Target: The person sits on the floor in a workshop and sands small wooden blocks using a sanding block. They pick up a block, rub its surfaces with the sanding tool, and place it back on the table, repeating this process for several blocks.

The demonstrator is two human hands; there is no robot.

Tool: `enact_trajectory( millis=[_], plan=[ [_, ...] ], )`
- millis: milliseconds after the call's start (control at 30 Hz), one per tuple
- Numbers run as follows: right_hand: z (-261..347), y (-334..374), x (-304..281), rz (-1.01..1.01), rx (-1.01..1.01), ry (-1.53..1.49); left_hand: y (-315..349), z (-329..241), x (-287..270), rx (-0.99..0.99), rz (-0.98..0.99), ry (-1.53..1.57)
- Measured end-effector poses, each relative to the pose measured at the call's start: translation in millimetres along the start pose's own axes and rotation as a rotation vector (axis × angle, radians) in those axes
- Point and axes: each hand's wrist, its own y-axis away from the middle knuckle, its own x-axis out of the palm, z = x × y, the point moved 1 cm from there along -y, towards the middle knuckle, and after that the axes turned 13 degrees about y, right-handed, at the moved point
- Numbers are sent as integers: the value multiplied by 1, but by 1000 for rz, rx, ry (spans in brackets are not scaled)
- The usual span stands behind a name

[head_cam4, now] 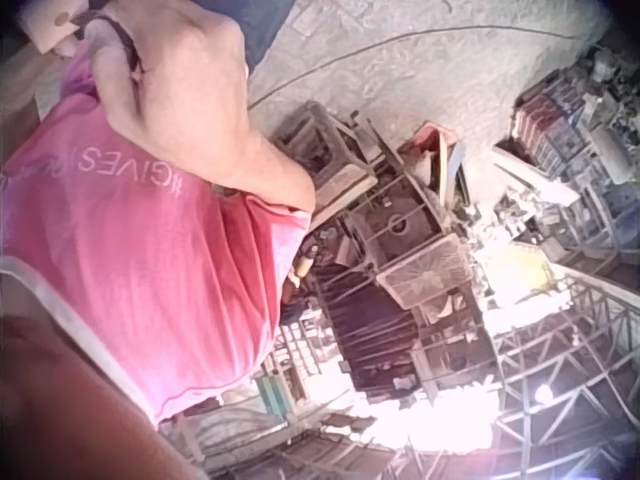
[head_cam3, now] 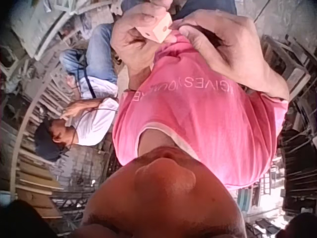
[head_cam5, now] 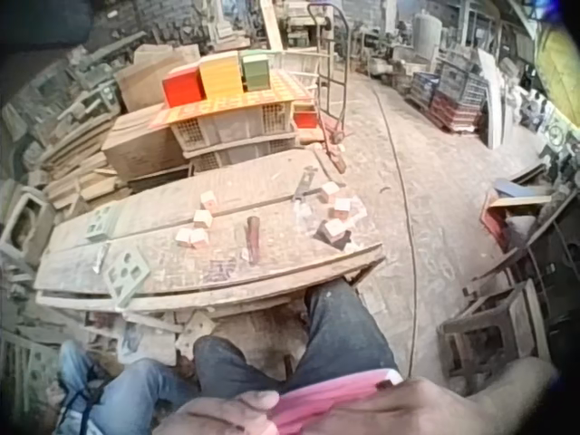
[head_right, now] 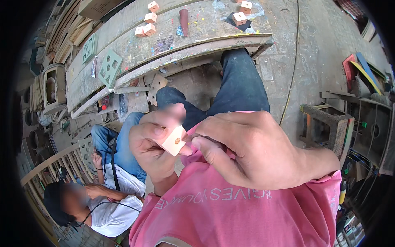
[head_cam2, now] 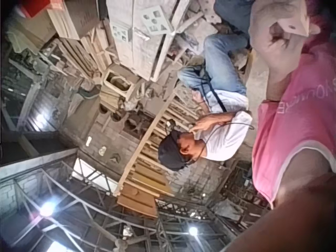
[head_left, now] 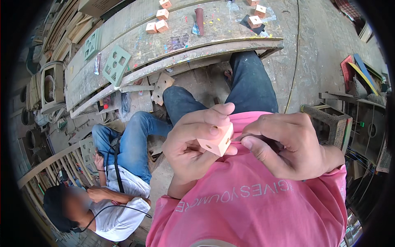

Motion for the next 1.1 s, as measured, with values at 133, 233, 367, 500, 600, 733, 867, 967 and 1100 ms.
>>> enact_trajectory(
  millis=[133, 233, 367, 500, 600, 733, 867, 967, 1100],
  plan=[
    [3, -1, 1, -67, -22, 48, -1, -2, 3, 22, 13, -95],
    [1, -1, 5, -113, -41, 41, 0, -4, 5, 43, 25, -190],
    [0, 0, 2, -79, -102, 142, 0, -5, 8, 60, 22, -257],
    [3, 3, 6, -155, -133, 263, 0, -5, 8, 81, 26, -276],
    [7, 3, 3, -145, -138, 359, -1, -5, 7, 156, 68, -346],
    [7, 0, 0, -82, -112, 363, -2, -5, 7, 219, 114, -491],
    [3, -1, -9, 75, -19, 255, 1, -6, 2, 193, 182, -624],
    [-1, -6, -15, 202, 29, 167, 4, -4, 3, 221, 154, -601],
    [-10, -11, -20, 283, 81, -58, 5, -1, 3, 244, 157, -609]
  ],
)
